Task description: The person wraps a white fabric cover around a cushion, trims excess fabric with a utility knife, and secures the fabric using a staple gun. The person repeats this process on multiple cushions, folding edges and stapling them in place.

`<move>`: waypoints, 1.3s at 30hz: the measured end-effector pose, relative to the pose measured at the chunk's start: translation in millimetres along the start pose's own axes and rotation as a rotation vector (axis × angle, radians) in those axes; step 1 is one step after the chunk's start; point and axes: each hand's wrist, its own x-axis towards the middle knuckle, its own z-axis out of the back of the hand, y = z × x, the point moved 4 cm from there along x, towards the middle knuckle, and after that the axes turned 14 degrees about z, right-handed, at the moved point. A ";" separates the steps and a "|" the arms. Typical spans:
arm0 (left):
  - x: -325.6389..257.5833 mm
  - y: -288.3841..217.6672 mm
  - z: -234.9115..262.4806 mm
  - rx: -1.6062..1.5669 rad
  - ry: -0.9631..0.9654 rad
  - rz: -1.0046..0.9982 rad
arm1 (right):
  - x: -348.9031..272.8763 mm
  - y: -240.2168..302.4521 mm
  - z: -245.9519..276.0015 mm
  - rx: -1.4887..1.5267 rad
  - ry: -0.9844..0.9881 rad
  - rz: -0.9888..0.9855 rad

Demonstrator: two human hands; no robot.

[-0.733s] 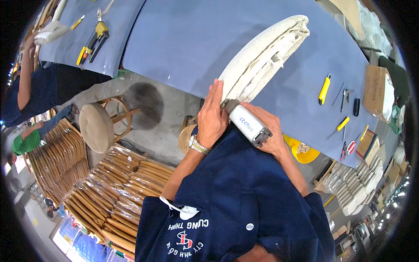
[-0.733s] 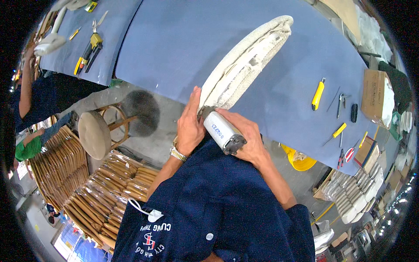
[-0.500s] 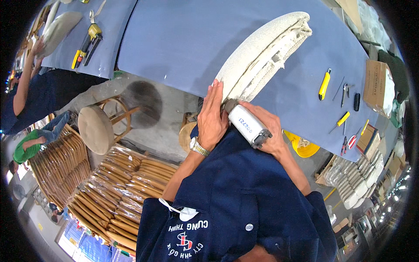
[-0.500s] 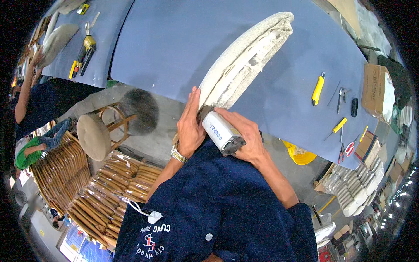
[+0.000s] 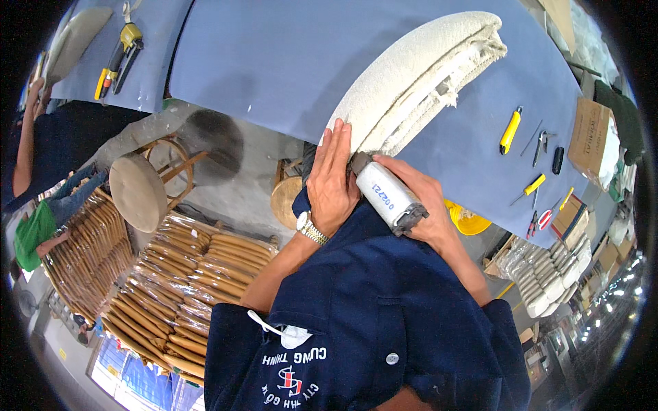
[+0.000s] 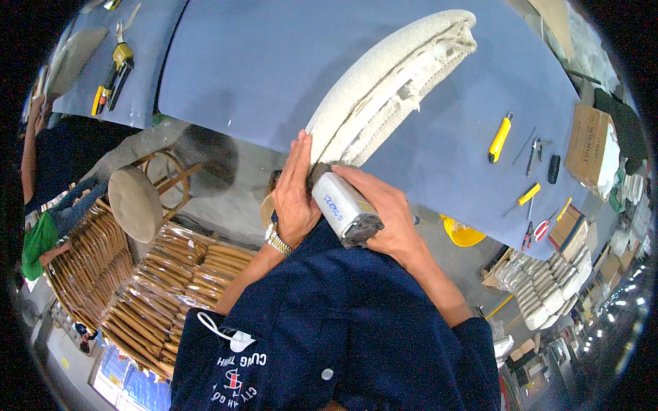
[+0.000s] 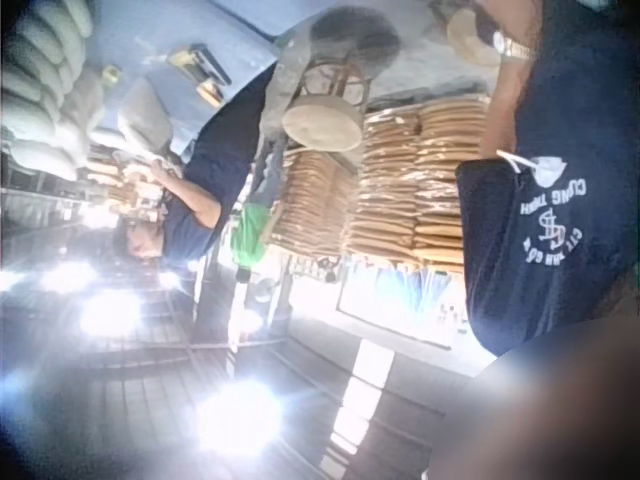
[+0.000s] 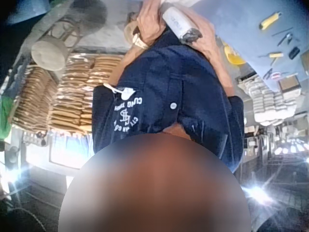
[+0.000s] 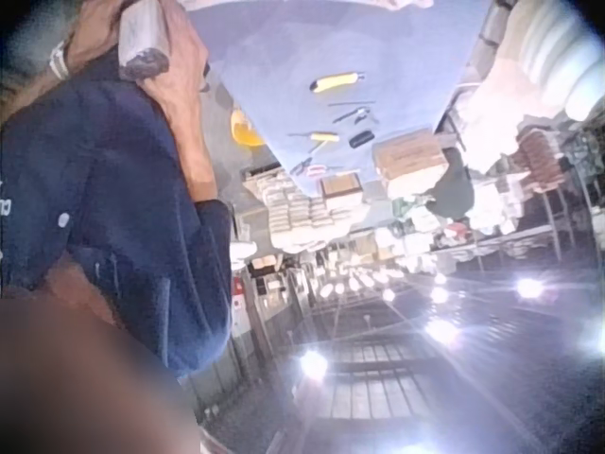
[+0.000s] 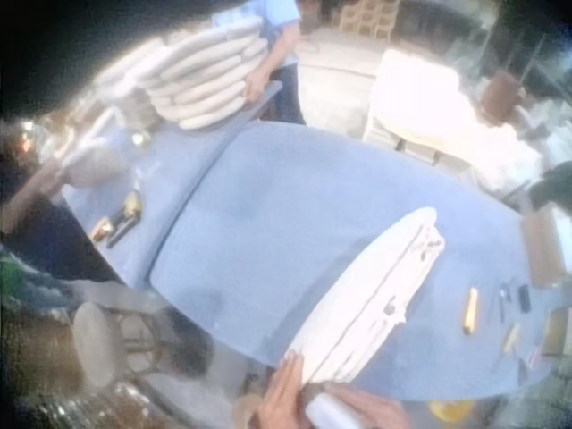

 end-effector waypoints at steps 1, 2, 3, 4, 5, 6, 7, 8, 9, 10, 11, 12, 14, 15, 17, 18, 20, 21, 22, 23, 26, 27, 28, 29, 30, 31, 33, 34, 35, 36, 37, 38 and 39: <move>-0.8 -1.8 0.3 -0.003 -0.011 -0.002 | 3.1 4.1 -0.3 0.009 0.009 -0.026; -0.9 -1.8 -0.2 -0.023 -0.008 0.001 | 4.2 6.0 -1.1 0.018 0.019 -0.052; -0.3 -0.7 -0.8 -0.044 -0.007 0.004 | 3.2 5.7 -1.9 -0.001 0.029 -0.086; 2.3 0.4 2.1 -0.057 -0.021 -0.001 | 6.2 5.4 -3.0 -0.018 0.038 -0.102; 2.4 3.3 2.1 -0.044 0.040 0.035 | 8.0 5.7 -4.3 -0.036 0.047 -0.116; 0.3 6.0 2.4 -0.077 0.052 0.077 | 7.5 6.6 -4.1 -0.049 0.038 -0.056; -0.2 8.1 2.2 -0.113 0.063 0.115 | 6.8 5.0 -2.9 -0.065 0.028 0.004; -0.3 9.4 2.4 -0.150 0.074 0.153 | 6.0 3.6 -2.2 -0.080 0.017 0.064; 0.6 10.9 3.4 -0.151 0.075 0.209 | 4.8 3.9 -2.6 -0.119 0.009 0.132; -0.7 12.9 2.7 -0.109 0.084 0.191 | 2.6 5.3 -3.3 -0.141 0.007 0.131; -2.4 16.3 1.3 -0.067 0.094 0.173 | -0.4 8.0 -4.0 -0.162 0.005 0.130; -3.2 18.3 0.9 -0.024 0.104 0.154 | -2.8 10.2 -4.8 -0.183 0.001 0.128; -2.8 19.4 -0.6 -0.040 0.083 0.148 | -10.8 9.0 -5.5 -0.183 0.015 0.101; -2.4 19.1 -1.3 -0.047 0.073 0.145 | -13.3 7.9 -5.4 -0.182 0.022 0.087; -3.7 18.7 -1.5 -0.045 0.059 0.133 | -13.9 6.7 -7.8 -0.213 0.025 0.124; -3.8 17.9 -1.3 -0.044 0.052 0.127 | -12.8 7.3 -7.9 -0.229 0.027 0.142; -5.1 13.8 2.5 -0.013 0.056 0.125 | -10.9 6.8 -10.4 -0.235 0.042 0.148; -4.8 12.4 3.9 0.003 0.058 0.123 | -9.2 6.8 -11.2 -0.238 0.050 0.151; -5.4 13.1 3.1 0.006 0.054 0.121 | -8.8 5.9 -11.8 -0.225 0.050 0.142; -5.6 13.9 2.4 0.009 0.049 0.119 | -8.1 5.5 -12.4 -0.212 0.049 0.133; -5.5 10.0 4.2 0.013 0.047 0.120 | -6.3 0.7 -13.0 -0.167 0.073 0.099; -5.8 8.3 5.1 0.013 0.048 0.122 | -6.1 -0.8 -13.3 -0.151 0.084 0.086; -5.9 9.5 3.6 0.012 0.055 0.123 | -5.2 -0.6 -12.8 -0.147 0.090 0.087; -6.5 11.9 1.9 0.011 0.062 0.124 | -4.5 0.3 -12.4 -0.143 0.097 0.088; -7.2 13.0 0.4 0.010 0.069 0.125 | -3.9 1.6 -12.0 -0.139 0.102 0.088; -8.4 12.6 -0.6 0.015 0.078 0.123 | -3.1 2.8 -11.7 -0.119 0.109 0.034; -11.6 10.9 -2.9 0.026 0.097 0.118 | -1.5 8.5 -10.4 -0.080 0.120 -0.073; -11.5 11.5 -5.1 0.055 0.079 0.104 | -1.3 10.1 -9.9 -0.083 0.123 -0.091; -12.4 14.4 -7.5 0.084 0.061 0.089 | -1.0 11.4 -10.8 -0.087 0.125 -0.109; -13.9 17.2 -8.9 0.113 0.042 0.072 | -2.4 12.5 -12.7 -0.091 0.125 -0.126; -11.0 16.6 -8.5 0.105 0.035 0.060 | -2.9 12.0 -12.4 -0.087 0.108 -0.112; -10.1 16.5 -7.9 0.102 0.046 0.068 | -6.1 8.3 -14.3 -0.084 0.090 -0.096; -11.6 15.8 -6.2 0.100 0.057 0.075 | -9.1 6.2 -15.9 -0.081 0.071 -0.079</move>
